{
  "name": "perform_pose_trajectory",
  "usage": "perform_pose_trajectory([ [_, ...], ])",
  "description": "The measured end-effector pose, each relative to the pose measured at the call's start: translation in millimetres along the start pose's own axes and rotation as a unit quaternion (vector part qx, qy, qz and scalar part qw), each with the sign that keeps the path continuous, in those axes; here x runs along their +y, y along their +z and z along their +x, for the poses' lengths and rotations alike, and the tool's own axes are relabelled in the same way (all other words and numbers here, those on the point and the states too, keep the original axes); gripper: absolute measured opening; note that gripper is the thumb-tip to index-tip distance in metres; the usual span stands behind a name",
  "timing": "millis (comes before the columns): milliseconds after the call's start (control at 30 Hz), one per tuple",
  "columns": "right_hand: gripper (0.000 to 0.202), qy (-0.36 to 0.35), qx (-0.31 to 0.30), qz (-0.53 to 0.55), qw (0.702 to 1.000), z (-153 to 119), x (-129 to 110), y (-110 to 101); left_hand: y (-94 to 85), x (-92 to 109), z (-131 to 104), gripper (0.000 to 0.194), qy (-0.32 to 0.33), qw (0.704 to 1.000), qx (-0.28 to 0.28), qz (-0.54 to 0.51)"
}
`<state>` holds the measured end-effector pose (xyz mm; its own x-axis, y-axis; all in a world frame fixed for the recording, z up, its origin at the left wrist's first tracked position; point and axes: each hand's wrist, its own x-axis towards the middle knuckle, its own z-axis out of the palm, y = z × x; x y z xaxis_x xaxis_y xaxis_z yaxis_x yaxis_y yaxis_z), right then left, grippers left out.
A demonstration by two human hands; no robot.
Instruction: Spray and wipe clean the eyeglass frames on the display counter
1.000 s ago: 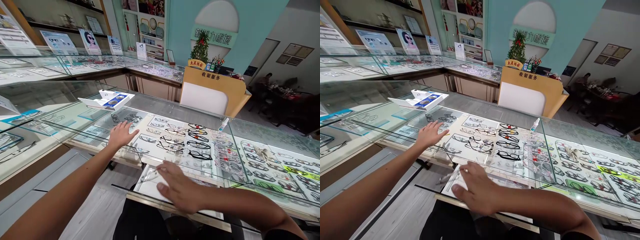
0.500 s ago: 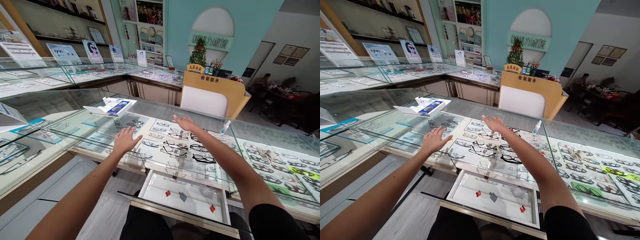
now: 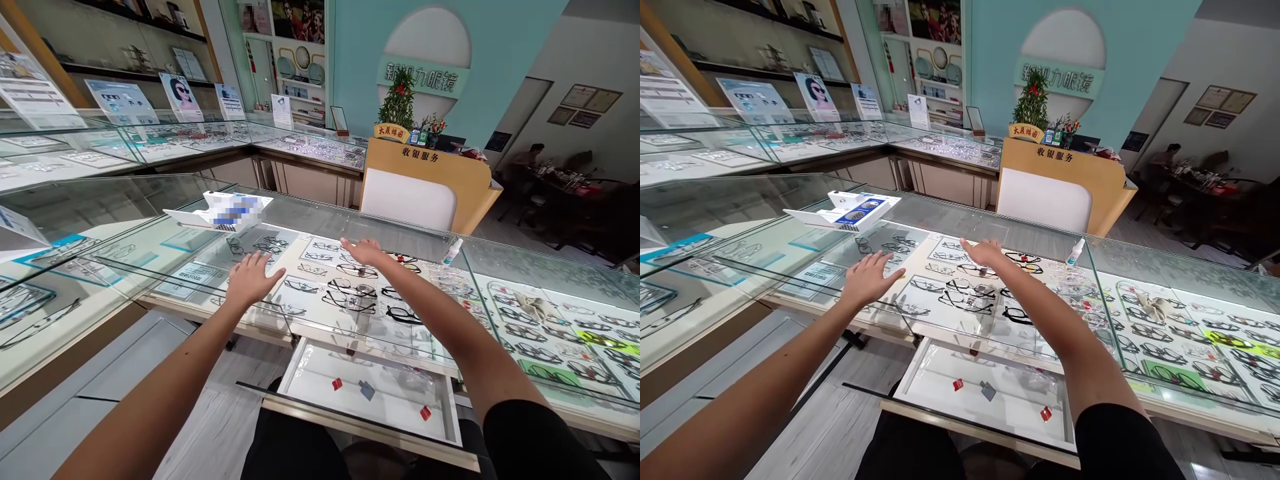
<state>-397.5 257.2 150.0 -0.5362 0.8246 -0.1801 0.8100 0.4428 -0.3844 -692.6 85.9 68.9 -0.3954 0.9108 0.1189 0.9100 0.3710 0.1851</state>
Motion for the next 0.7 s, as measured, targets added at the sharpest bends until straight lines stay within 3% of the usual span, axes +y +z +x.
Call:
perform_pose_trajectory([
  [167,0.108,0.018,-0.021,-0.038,0.999,-18,-6,-12,1.8,-1,2,0.09,0.004,1.0,0.005,-0.001],
  [267,0.103,-0.023,0.01,-0.013,1.0,-56,-3,-28,1.0,-1,3,0.09,0.013,1.0,0.004,-0.013],
  [433,0.085,-0.121,0.039,0.025,0.992,-178,30,-39,-4.0,1,1,0.09,0.02,0.999,-0.005,-0.027],
  [567,0.075,-0.115,-0.003,-0.007,0.993,-294,93,-23,-7.6,4,-3,0.081,0.03,0.999,0.008,-0.038],
  [633,0.087,-0.076,-0.013,-0.035,0.996,-345,132,-9,-7.7,4,-9,0.073,0.046,0.998,-0.002,-0.05],
  [700,0.114,-0.04,-0.017,-0.052,0.998,-387,170,8,-6.1,4,-21,0.074,0.068,0.996,-0.025,-0.061],
])
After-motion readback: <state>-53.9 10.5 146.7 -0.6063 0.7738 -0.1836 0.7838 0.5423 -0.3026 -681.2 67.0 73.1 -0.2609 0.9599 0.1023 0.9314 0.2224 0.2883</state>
